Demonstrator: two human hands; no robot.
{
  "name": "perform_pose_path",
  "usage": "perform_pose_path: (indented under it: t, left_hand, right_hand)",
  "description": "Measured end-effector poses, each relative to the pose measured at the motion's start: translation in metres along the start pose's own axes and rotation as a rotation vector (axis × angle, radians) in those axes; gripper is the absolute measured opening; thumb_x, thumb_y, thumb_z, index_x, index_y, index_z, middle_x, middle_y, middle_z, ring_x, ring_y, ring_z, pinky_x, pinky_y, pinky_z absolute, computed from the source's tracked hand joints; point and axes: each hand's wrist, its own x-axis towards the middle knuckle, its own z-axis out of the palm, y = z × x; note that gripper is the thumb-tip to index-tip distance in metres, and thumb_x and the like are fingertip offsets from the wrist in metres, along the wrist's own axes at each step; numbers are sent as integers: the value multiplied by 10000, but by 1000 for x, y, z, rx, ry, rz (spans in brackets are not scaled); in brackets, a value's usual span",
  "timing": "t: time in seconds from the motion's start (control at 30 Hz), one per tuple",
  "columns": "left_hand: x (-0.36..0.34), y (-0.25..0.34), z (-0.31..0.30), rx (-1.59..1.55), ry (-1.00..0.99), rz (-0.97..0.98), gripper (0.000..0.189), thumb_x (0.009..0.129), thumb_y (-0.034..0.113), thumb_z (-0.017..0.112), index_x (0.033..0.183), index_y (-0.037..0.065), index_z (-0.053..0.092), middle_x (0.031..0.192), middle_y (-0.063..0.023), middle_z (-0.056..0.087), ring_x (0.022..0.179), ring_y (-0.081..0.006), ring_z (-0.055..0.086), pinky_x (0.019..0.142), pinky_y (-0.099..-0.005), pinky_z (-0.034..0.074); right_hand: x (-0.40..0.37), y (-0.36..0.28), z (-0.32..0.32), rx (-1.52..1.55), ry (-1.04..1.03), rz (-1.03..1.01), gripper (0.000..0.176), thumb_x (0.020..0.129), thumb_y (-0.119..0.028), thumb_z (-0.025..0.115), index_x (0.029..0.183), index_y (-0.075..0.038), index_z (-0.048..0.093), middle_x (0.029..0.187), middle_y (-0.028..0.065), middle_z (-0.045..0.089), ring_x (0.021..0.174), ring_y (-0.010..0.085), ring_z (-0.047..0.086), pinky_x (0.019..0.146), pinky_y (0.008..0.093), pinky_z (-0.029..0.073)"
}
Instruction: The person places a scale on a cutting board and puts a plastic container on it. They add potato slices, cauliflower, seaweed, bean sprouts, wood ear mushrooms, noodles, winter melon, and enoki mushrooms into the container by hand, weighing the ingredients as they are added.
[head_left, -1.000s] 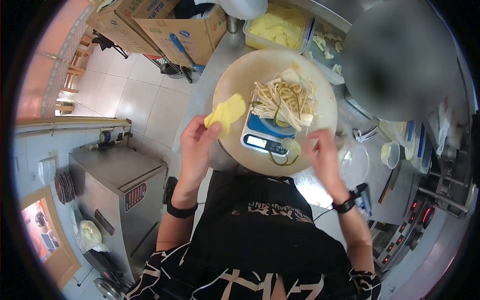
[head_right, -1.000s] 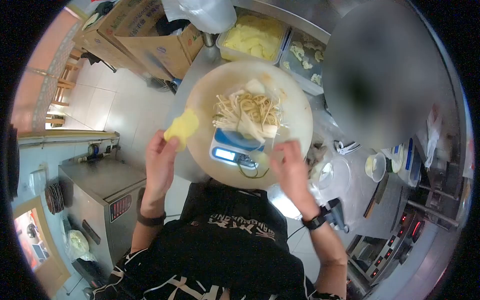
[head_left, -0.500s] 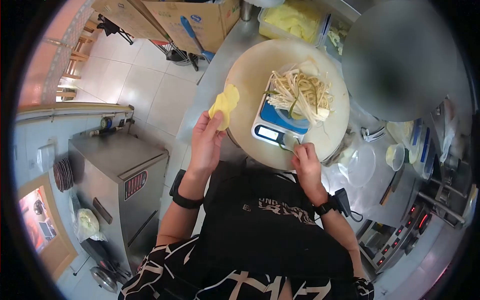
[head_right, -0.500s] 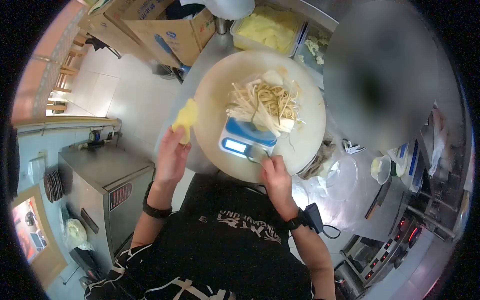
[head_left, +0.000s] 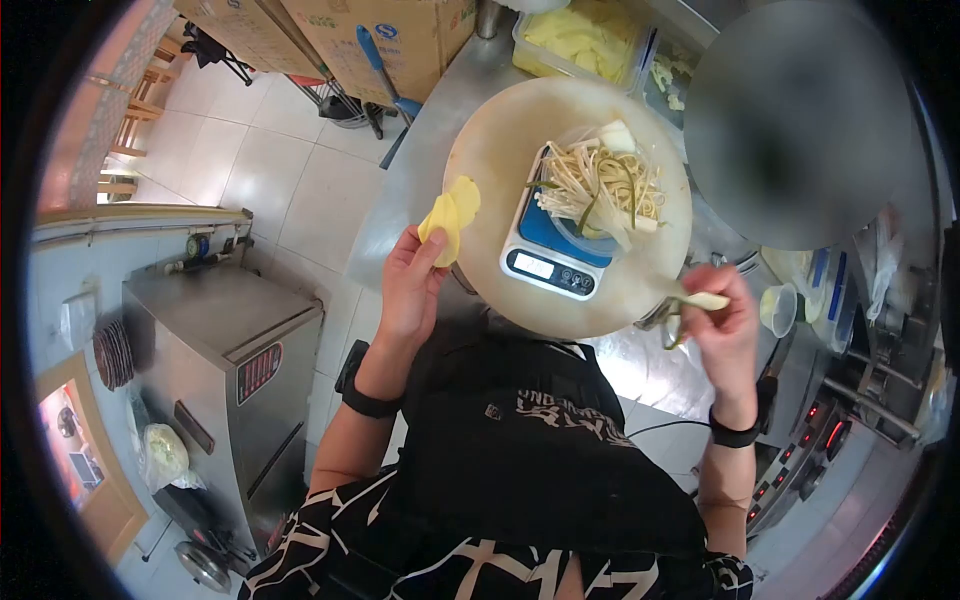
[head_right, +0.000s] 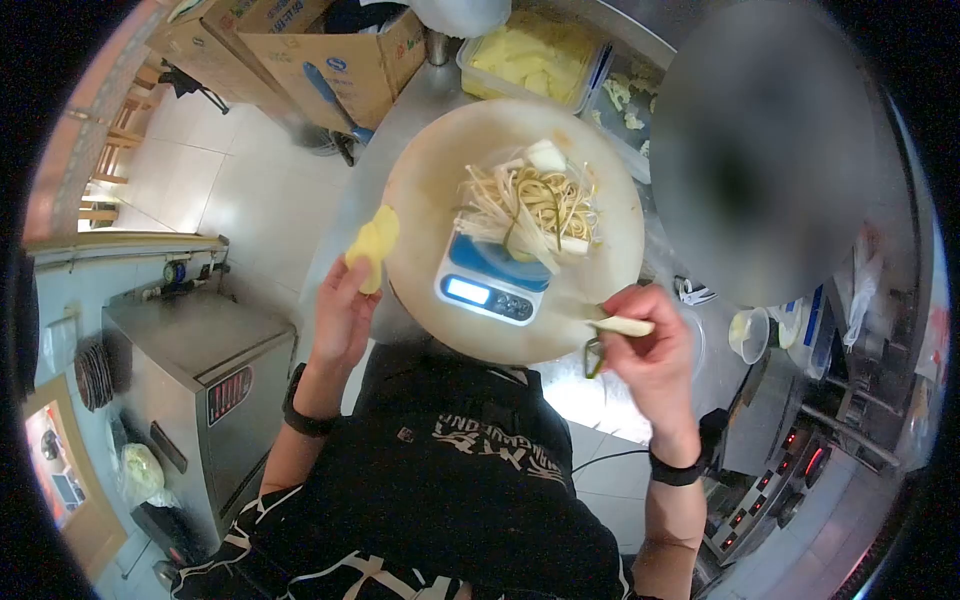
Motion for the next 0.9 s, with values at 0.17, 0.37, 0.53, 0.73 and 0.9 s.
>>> perform_pose_path:
  t: [0.17,0.37,0.53,0.73,0.9]
  left_hand:
    - [-2,-1,11,60,-171,5,168,883,146,554,1015,50,511,1032,-43,580,944,-125,550,835,-275,427]
    - [-4,4,38,98,-251,25,148,881,125,559,953,23,478,929,-103,613,850,-145,611,712,-256,473]
    - [2,2,30,185,-224,9,182,868,134,579,962,27,465,924,-97,609,824,-132,593,712,-250,468]
    - [16,-3,17,153,-135,-1,137,866,102,554,959,42,472,908,-62,579,787,-133,563,688,-263,444]
    - [24,6,25,116,-108,-6,139,870,117,555,955,46,471,902,-56,579,788,-132,563,688,-262,445]
  right_hand:
    - [33,-39,-4,23,47,-125,156,790,73,527,876,-42,465,930,53,533,674,54,511,529,173,444]
    - [70,-48,10,390,-6,-31,160,811,58,535,915,-50,479,905,56,563,646,50,513,536,163,446]
    - [88,-48,7,534,-75,63,150,826,9,546,942,-68,489,886,61,560,697,54,514,530,159,424]
    - [139,-48,-8,555,-69,83,179,844,-29,539,1019,-26,507,888,54,554,678,63,507,575,190,432]
    - [224,-8,-32,578,13,150,195,873,-40,520,1051,35,487,864,56,557,711,86,513,609,187,436]
